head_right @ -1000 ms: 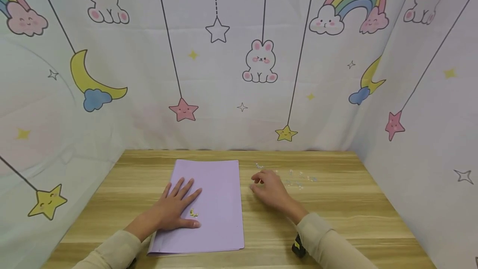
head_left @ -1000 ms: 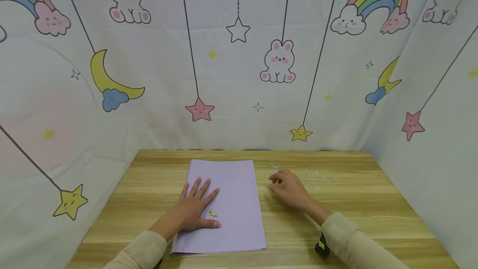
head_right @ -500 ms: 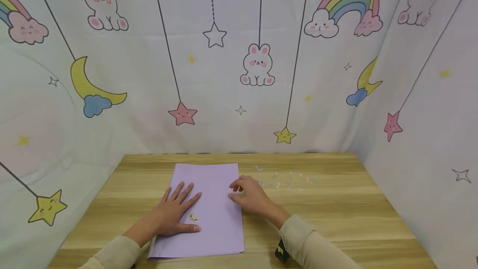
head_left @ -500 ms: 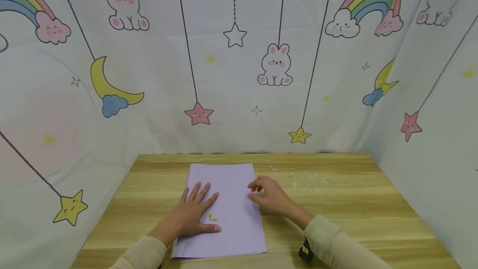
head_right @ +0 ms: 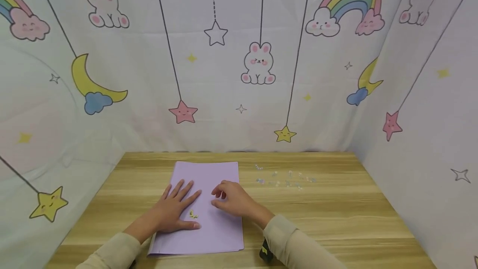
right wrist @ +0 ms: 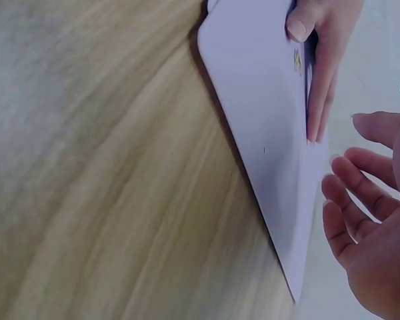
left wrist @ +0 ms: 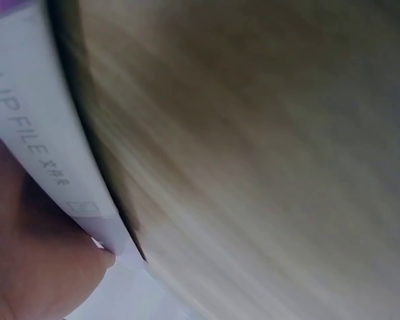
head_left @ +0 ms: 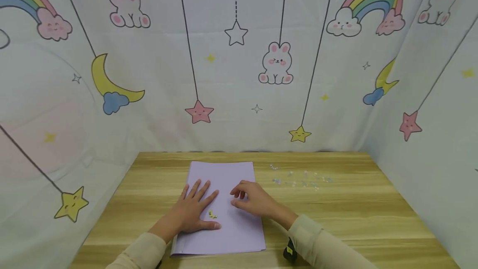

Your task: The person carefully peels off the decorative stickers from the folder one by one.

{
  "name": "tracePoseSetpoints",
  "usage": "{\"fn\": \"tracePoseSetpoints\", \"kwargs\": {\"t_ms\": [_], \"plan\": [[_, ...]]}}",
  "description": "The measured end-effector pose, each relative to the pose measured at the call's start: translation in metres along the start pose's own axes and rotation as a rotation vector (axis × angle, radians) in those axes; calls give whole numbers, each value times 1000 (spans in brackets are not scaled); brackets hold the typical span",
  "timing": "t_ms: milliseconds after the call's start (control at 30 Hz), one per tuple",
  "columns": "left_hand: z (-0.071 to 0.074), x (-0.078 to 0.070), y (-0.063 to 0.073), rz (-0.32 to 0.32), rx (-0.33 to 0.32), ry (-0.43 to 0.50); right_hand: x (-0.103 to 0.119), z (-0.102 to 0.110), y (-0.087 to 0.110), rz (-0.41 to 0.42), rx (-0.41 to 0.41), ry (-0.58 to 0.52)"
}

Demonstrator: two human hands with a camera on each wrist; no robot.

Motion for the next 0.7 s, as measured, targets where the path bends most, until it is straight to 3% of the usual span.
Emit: {"fn": "tracePoseSetpoints", "kwargs": {"t_ms": [300, 433, 700], "plan": [[-2, 2, -2, -3, 20, -18, 10, -16, -3, 27, 82, -58], [-1, 4, -2, -14, -5, 0, 18, -25, -6, 27, 118, -37], [7, 1, 0, -35, -51, 47, 27, -37, -8, 57, 105, 33]]}}
Point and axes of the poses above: each hand's wrist, its own y-axis away from the middle knuckle, its own z-axis out of the back of the hand, x = y × z, the point moved 4 cm from there along -y, towards the middle knuckle, and after that the axes turned 12 degrees about -x, right-handed, at the moved point
